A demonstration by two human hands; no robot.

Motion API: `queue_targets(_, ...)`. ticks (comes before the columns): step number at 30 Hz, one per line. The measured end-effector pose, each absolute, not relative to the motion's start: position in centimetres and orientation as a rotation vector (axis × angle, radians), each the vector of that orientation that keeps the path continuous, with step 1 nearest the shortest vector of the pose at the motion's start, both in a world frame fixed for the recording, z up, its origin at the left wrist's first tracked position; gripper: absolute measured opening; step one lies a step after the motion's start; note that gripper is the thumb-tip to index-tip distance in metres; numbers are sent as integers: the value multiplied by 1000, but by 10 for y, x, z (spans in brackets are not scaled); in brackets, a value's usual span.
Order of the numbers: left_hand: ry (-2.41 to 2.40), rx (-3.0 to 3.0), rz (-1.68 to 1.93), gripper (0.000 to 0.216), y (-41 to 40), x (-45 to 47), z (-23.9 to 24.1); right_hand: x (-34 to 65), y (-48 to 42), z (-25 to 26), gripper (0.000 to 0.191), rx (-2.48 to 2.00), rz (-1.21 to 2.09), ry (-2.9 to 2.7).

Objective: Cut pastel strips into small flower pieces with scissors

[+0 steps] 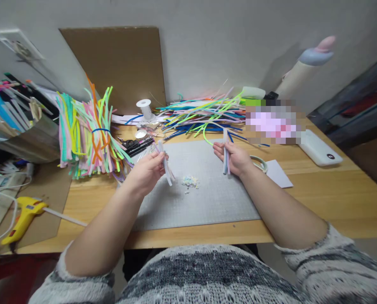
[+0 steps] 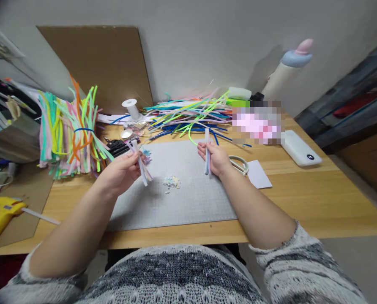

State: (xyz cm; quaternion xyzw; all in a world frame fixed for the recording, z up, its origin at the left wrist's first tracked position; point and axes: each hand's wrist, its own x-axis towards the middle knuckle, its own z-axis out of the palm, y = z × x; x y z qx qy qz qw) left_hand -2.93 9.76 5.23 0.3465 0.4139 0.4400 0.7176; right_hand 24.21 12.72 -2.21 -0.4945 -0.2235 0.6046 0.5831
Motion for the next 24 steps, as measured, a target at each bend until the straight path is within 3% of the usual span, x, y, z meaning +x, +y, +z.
queue_targets(14, 941, 582, 1048, 14, 76, -64, 22, 176, 203, 3, 21, -1280, 1685, -661)
queue_targets(20, 935, 595, 978, 19, 71, -59, 17, 163, 223, 3, 22, -1482, 1621, -908)
queue_targets(24, 974, 566, 966, 21, 69, -58, 20, 176, 219, 11, 12, -1659, 1508, -1188)
